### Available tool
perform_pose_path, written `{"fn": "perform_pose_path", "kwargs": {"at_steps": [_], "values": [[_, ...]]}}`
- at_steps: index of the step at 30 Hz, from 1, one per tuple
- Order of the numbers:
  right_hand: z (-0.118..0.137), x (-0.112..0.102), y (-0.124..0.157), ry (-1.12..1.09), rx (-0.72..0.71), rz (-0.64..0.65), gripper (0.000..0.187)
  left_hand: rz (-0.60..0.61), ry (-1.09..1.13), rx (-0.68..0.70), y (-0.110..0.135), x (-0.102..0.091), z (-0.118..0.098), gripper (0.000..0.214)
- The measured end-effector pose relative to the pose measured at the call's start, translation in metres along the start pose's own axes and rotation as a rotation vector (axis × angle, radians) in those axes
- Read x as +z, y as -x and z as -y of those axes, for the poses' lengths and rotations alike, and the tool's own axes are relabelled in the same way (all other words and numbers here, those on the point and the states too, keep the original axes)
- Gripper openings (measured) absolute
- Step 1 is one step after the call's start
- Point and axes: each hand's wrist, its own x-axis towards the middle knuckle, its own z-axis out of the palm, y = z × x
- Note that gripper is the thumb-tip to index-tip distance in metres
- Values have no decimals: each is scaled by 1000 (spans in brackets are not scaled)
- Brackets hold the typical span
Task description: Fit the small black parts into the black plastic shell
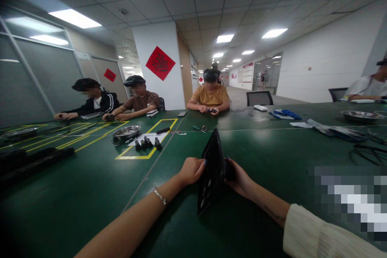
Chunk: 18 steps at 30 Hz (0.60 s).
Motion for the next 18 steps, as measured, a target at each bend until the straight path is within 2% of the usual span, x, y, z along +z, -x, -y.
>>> {"fn": "perform_pose_path", "kwargs": {"at_steps": [9,18], "values": [[-1,-2,1,16,-26,56,20,-28,13,-13,-1,3,1,51],[0,1,0,-1,-12,35,19,-2,-13,3,-2,3,0,49]]}}
